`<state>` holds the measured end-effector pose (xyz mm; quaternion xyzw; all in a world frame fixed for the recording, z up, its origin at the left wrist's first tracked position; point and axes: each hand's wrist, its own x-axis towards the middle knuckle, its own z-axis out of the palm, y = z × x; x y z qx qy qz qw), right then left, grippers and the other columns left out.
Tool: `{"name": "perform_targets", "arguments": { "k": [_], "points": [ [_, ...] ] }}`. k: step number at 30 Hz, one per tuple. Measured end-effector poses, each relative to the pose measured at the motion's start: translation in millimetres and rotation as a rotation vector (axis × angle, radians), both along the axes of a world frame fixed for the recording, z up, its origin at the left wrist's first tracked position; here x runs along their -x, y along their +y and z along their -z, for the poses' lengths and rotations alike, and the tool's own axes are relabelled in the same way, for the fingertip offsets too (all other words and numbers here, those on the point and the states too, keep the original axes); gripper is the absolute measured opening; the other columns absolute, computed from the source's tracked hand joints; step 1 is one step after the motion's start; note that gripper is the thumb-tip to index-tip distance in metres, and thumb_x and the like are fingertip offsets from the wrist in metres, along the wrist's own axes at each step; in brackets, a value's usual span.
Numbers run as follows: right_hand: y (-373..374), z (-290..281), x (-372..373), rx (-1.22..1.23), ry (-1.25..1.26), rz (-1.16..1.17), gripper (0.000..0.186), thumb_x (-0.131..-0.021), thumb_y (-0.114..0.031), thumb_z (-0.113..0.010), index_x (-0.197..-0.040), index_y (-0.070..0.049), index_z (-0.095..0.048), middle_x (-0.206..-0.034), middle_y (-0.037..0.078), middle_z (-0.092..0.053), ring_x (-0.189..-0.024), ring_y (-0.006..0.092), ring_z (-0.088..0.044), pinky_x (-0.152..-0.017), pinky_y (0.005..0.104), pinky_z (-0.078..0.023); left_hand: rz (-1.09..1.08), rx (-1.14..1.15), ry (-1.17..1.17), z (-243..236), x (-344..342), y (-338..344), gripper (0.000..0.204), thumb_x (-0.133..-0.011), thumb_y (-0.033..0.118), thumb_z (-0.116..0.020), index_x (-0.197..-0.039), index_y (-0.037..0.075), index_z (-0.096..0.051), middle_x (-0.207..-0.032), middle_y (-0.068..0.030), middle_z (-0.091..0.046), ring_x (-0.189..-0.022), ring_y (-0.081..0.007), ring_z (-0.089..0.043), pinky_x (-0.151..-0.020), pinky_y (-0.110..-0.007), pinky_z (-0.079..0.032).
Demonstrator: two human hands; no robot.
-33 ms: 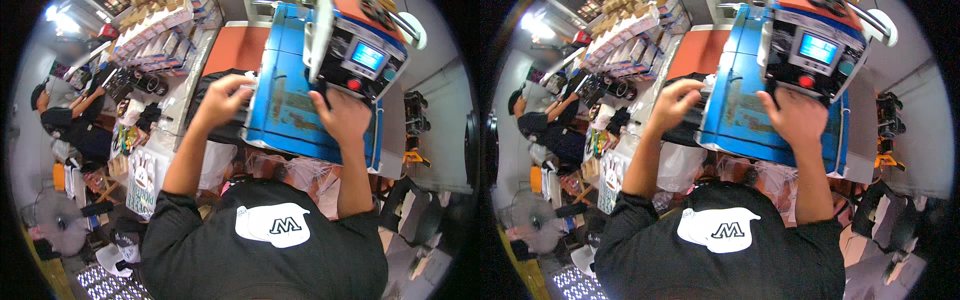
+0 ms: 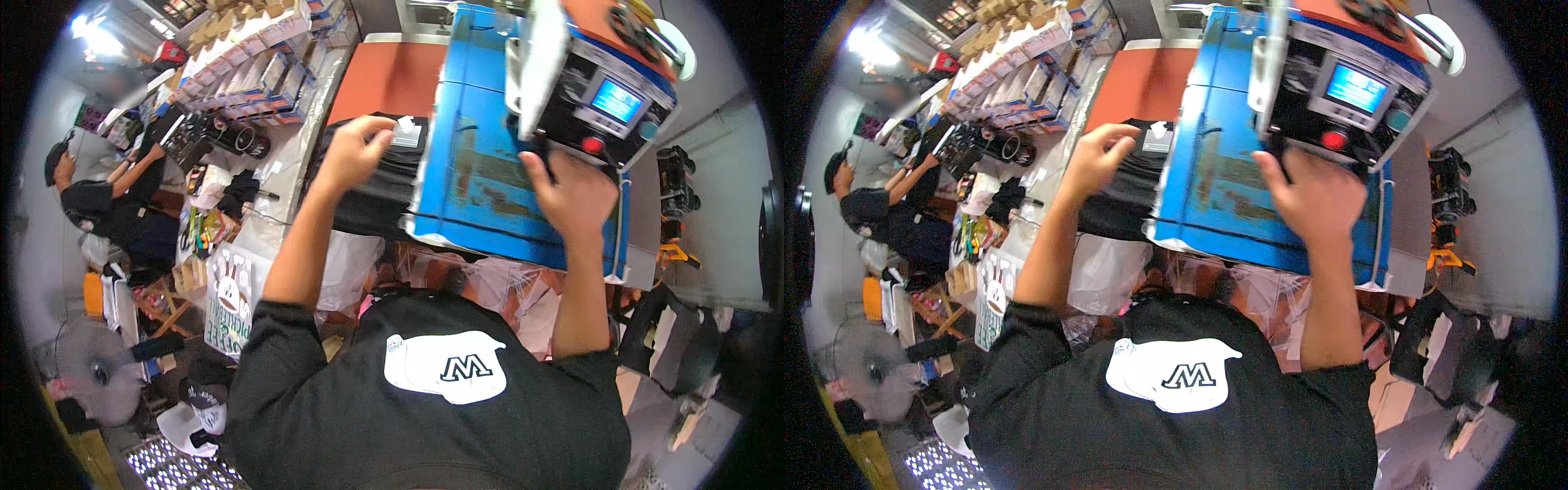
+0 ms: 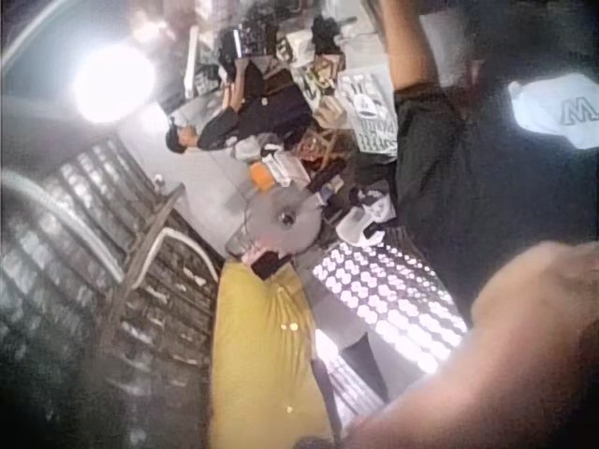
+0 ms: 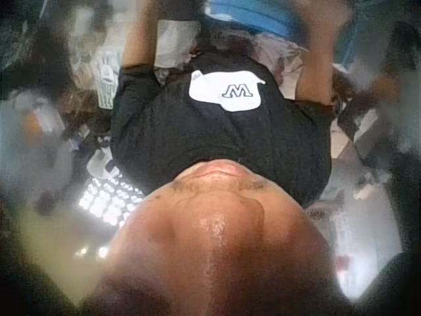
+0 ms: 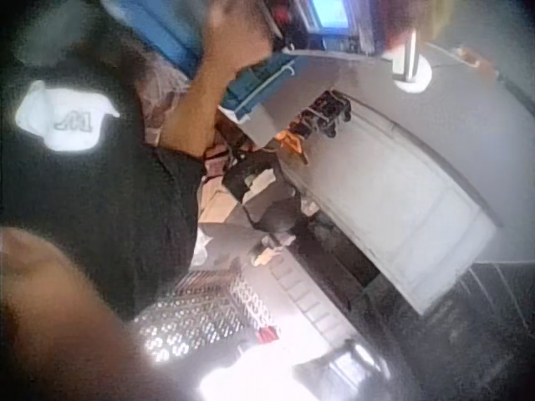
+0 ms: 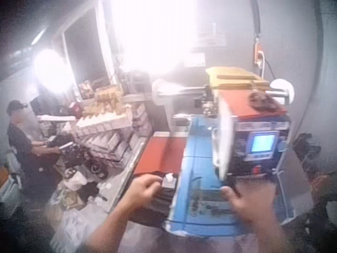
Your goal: The person places black t-shirts onto a heat press machine, aligns a vinyl transfer sheet with a coffee and pickleball design, and uses a squeegee to smooth the transfer. They then operate the heat press to apply the design and remove the finished shirts.
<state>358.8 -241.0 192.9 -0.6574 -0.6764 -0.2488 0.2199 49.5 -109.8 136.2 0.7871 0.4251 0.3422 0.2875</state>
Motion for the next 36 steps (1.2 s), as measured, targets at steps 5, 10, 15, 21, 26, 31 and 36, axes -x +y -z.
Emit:
{"name": "perform_targets", "arguments": {
  "k": [5,10,15,21,26,31,36],
  "points": [
    [-17,8,-37,-0.156,0.04,0.201,0.033,-0.085,-0.041,-0.074,-0.078,-0.009,-0.069,-0.077,0.008,-0.066,-0.079,0.0302,-0.063,-0.08,0.0444,-0.045,-0.31,-0.65,0.476,130,33,110,0.021,-0.093,0.015,-0.06,-0.107,0.002,-0.069,-0.103,-0.0185,-0.07,-0.1,-0.0361,-0.066,-0.09,-0.041,-0.05],
    [-46,29,-81,-0.142,0.149,0.471,0.039,-0.092,-0.04,-0.066,-0.093,-0.001,-0.068,-0.099,0.013,-0.066,-0.105,0.0385,-0.055,-0.105,0.0493,-0.034,-0.012,0.175,0.02,128,17,149,0.023,-0.094,0.02,-0.059,-0.108,0.003,-0.066,-0.102,-0.019,-0.068,-0.106,-0.0383,-0.063,-0.089,-0.043,-0.049],
    [-61,27,-127,-0.008,0.19,0.693,0.041,-0.093,-0.04,-0.063,-0.096,0.0,-0.068,-0.102,0.023,-0.065,-0.1,0.044,-0.057,-0.091,0.0504,-0.043,0.245,-0.052,0.372,114,-1,150,0.02,-0.088,0.017,-0.068,-0.099,0.001,-0.064,-0.091,-0.0211,-0.068,-0.09,-0.0393,-0.067,-0.082,-0.043,-0.052],
    [-68,41,-168,-0.183,0.088,0.673,0.038,-0.09,-0.036,-0.066,-0.107,-0.001,-0.066,-0.117,0.024,-0.061,-0.116,0.0452,-0.052,-0.102,0.0518,-0.039,0.378,0.475,-0.23,53,-52,166,0.008,-0.086,0.003,-0.07,-0.091,0.002,-0.065,-0.08,-0.0016,-0.065,-0.07,-0.0083,-0.059,-0.064,-0.024,-0.049],
    [-66,38,-173,-0.219,0.212,0.679,0.032,-0.09,-0.031,-0.067,-0.106,-0.003,-0.065,-0.121,0.019,-0.061,-0.121,0.042,-0.049,-0.104,0.0501,-0.039,0.604,0.732,-0.33,-5,-181,81,0.02,-0.091,0.006,-0.067,-0.107,-0.005,-0.062,-0.094,-0.0094,-0.068,-0.08,-0.0161,-0.068,-0.076,-0.029,-0.058],
    [-70,36,-178,-0.23,0.184,0.61,0.041,-0.087,-0.039,-0.07,-0.11,-0.005,-0.067,-0.118,0.018,-0.063,-0.118,0.0407,-0.051,-0.102,0.0481,-0.041,0.738,1.179,-0.852,-24,-220,20,0.029,-0.098,0.007,-0.058,-0.123,-0.007,-0.055,-0.116,-0.0211,-0.064,-0.103,-0.0334,-0.068,-0.094,-0.043,-0.056],
    [-69,38,-164,-0.339,0.151,0.844,0.035,-0.078,-0.036,-0.079,-0.095,-0.008,-0.069,-0.107,0.013,-0.066,-0.109,0.0356,-0.058,-0.091,0.0463,-0.045,0.515,0.585,-0.29,24,-100,72,0.014,-0.094,0.004,-0.061,-0.104,-0.005,-0.066,-0.098,-0.0139,-0.07,-0.096,-0.0189,-0.068,-0.084,-0.032,-0.056]
  ]
}}
